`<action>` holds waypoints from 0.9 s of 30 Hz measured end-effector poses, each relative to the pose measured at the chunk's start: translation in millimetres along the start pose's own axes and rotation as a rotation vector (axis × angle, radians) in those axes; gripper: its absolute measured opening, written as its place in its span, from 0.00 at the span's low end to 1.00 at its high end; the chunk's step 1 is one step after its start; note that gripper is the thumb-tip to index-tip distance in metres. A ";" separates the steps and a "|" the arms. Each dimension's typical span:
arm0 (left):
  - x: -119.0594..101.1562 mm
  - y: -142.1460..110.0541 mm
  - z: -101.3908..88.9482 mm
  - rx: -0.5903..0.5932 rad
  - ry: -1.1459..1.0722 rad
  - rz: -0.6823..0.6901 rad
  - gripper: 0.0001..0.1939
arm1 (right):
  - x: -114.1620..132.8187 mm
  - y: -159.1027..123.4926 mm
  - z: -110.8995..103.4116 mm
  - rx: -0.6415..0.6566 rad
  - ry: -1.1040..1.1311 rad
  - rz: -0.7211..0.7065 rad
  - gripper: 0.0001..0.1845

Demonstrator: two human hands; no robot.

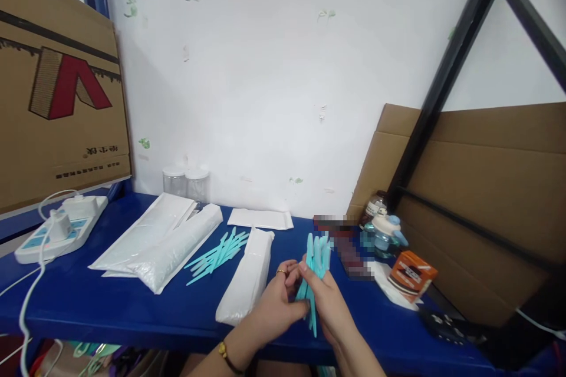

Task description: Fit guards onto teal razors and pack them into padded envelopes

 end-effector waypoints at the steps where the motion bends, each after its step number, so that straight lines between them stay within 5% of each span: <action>1: -1.6 -5.7 2.0 0.029 -0.005 0.027 0.38 | -0.8 -4.2 4.1 -0.024 -0.041 0.007 0.15; 5: -11.3 -23.2 1.6 0.139 0.115 -0.008 0.40 | -11.7 -2.4 19.1 -0.080 -0.129 -0.010 0.17; 7: -20.2 -20.7 -6.3 0.102 0.224 0.014 0.35 | -11.5 9.6 27.4 -0.080 -0.148 -0.020 0.18; 11: -39.4 8.1 -37.5 -0.065 0.404 0.087 0.24 | 9.0 47.5 42.0 0.057 -0.086 -0.071 0.19; 15: -45.4 42.3 -76.0 -0.032 0.216 -0.022 0.23 | 22.1 90.0 43.1 0.241 0.078 -0.114 0.18; 21: -34.9 63.8 -116.3 -0.006 0.025 -0.090 0.24 | -7.5 130.1 33.9 0.336 0.180 -0.068 0.18; 27: -7.0 67.9 -127.8 -0.081 0.041 -0.064 0.23 | -29.0 136.3 33.4 0.235 0.200 -0.050 0.17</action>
Point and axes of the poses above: each hand's wrist, its own y-axis towards the middle knuckle, its own z-axis out of the palm, x = y × z, the point moved 1 cm from there along y, towards the middle knuckle, and after that the axes turned 8 degrees about x, right-handed, at the moved point
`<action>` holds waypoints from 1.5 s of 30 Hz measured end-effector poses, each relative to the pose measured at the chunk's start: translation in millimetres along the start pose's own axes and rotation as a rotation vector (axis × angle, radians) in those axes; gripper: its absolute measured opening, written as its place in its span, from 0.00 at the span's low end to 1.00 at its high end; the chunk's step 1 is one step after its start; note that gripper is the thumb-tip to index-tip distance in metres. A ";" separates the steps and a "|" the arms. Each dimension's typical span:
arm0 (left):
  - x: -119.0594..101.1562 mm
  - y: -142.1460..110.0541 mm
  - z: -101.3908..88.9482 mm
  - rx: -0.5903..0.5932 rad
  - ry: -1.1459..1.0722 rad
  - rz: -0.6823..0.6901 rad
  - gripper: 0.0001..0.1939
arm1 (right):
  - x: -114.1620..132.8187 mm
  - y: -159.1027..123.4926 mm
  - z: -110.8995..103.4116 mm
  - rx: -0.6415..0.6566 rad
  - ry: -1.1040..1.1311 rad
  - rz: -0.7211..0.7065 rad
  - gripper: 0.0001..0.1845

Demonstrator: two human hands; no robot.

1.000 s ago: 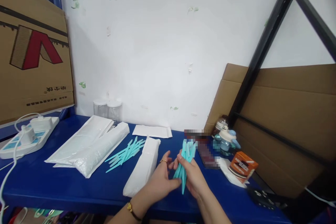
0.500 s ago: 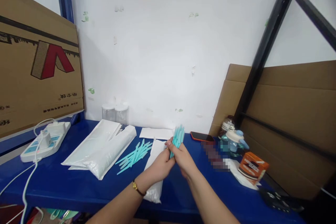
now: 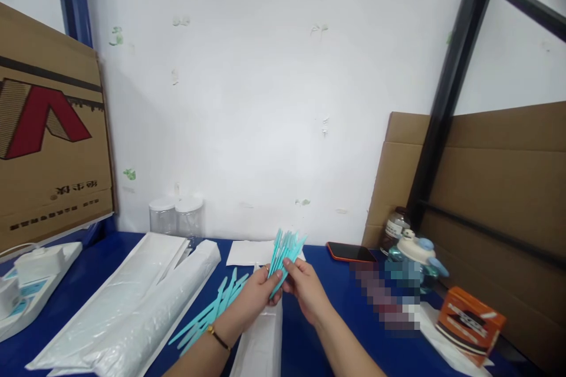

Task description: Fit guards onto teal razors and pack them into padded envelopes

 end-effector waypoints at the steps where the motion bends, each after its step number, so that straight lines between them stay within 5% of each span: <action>1: 4.1 0.5 0.2 -0.017 -0.004 0.005 0.22 | -2.0 -0.4 0.0 -0.016 -0.001 -0.001 0.17; 26: 14.0 2.6 1.1 -0.092 -0.134 -0.010 0.22 | -13.2 -3.8 0.6 -0.125 0.068 -0.012 0.17; 33: 17.4 2.3 4.6 0.033 0.049 0.000 0.20 | -3.0 -3.7 5.7 -0.201 0.001 -0.061 0.18; 39: 7.5 -5.3 7.4 0.110 0.449 -0.034 0.26 | 4.2 -7.7 8.7 -0.044 0.074 0.025 0.18; 42: -12.3 -19.4 2.6 -0.002 0.784 0.037 0.29 | 19.5 -7.4 1.2 -0.057 0.150 -0.089 0.15; 45: -29.1 -38.2 -4.8 -0.245 1.068 -0.120 0.41 | 35.7 -3.5 -24.8 -0.234 0.073 -0.261 0.16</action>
Point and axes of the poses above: each hand's wrist, its own y-axis towards the middle knuckle, its own z-axis out of the palm, x = y × z, the point moved 1 cm from there along y, towards the middle knuckle, and after that the axes turned 8 degrees about x, right-handed, at the moved point
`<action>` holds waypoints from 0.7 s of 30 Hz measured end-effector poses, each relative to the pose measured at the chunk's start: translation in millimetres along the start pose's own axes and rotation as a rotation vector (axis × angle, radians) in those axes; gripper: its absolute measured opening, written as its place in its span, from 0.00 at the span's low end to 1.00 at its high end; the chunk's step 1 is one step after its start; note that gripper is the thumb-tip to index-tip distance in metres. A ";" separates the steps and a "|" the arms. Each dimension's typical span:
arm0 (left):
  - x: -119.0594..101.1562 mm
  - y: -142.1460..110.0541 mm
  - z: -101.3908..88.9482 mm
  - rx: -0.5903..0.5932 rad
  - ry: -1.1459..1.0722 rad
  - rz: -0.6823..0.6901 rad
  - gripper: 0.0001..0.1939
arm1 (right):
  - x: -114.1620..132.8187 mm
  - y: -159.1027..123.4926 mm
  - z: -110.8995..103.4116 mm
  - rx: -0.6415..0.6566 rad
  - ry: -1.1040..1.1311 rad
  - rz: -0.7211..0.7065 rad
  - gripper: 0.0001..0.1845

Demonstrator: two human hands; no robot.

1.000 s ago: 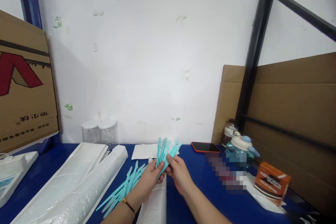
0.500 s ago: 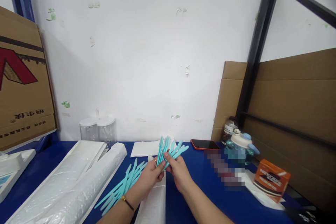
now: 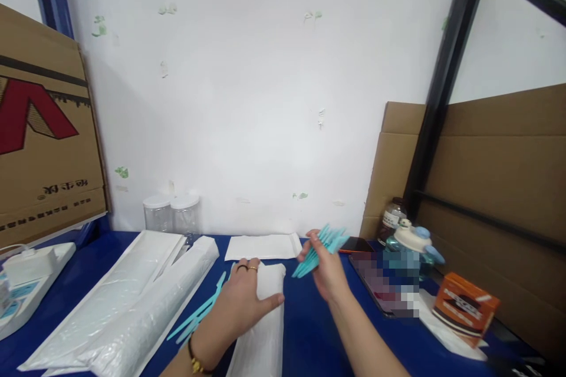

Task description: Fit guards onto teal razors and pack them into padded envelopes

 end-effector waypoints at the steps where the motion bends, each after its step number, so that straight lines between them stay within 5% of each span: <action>1: 0.8 -5.2 -3.8 0.009 0.052 -0.084 0.46 | 2.1 5.0 -9.8 -0.047 -0.053 -0.042 0.16; 5: 0.0 -17.1 -2.0 0.207 0.058 -0.186 0.56 | -13.0 17.5 -40.1 -0.158 -0.198 0.039 0.15; 9: -1.0 -10.9 7.8 0.290 -0.064 -0.112 0.61 | -24.6 13.0 -37.1 -0.126 -0.173 0.206 0.16; 15: -9.0 2.2 6.3 0.197 -0.320 0.071 0.59 | 36.7 5.0 -14.1 -0.002 0.208 0.038 0.14; 21: -21.9 -1.3 -3.1 0.093 -0.459 0.296 0.54 | 97.3 32.3 4.8 0.012 0.139 0.002 0.16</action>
Point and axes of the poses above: each hand's wrist, its own y-axis towards the middle knuckle, its own z-axis out of the palm, x = y × z, the point moved 1 cm from there along y, towards the middle knuckle, and after that the axes turned 8 degrees about x, right-handed, at the moved point
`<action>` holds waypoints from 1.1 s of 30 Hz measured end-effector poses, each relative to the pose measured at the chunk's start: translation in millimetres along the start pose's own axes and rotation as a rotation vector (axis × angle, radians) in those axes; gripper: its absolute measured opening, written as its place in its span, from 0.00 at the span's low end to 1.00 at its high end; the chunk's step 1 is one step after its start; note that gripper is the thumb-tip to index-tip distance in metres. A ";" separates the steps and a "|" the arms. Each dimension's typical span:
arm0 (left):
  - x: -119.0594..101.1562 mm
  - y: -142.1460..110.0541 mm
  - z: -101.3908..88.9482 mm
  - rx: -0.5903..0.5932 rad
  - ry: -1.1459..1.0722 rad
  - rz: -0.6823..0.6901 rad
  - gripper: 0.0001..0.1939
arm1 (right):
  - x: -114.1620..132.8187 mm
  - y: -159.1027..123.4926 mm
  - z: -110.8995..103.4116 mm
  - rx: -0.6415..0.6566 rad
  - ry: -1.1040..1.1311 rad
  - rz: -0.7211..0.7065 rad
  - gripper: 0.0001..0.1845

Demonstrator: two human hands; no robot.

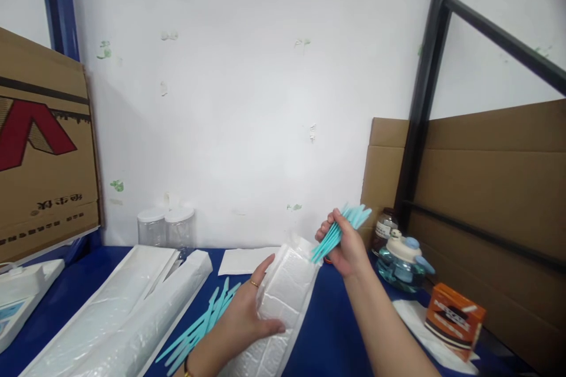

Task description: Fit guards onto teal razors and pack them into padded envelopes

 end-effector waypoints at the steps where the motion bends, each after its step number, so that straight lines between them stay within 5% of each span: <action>1: -0.1 -0.7 -0.5 -0.021 0.020 0.030 0.53 | 6.0 4.6 6.5 0.008 -0.032 -0.013 0.16; 11: 27.2 -2.6 14.4 -0.317 0.136 0.173 0.44 | 12.2 0.1 68.4 0.097 -0.506 0.032 0.20; 16: 23.6 -0.1 24.6 -0.388 -0.139 0.152 0.50 | 0.2 -10.2 70.0 0.257 -0.740 0.098 0.18; 19: 19.0 3.7 26.2 -0.301 -0.393 0.126 0.50 | -5.0 -16.9 62.7 0.354 -0.751 0.186 0.15; 24: 21.1 7.3 27.3 -0.083 -0.625 0.039 0.37 | -1.6 -20.5 57.6 0.470 -0.804 0.266 0.14; 33: 24.5 6.6 25.9 -0.059 -0.627 0.001 0.30 | 7.2 -20.3 61.6 0.538 -0.793 0.256 0.15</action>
Point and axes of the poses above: each hand's wrist, its own y-axis towards the middle knuckle, its own z-axis out of the palm, x = y × z, the point moved 1 cm from there along y, towards the middle knuckle, and after that the axes turned 8 degrees about x, right-handed, at the moved point
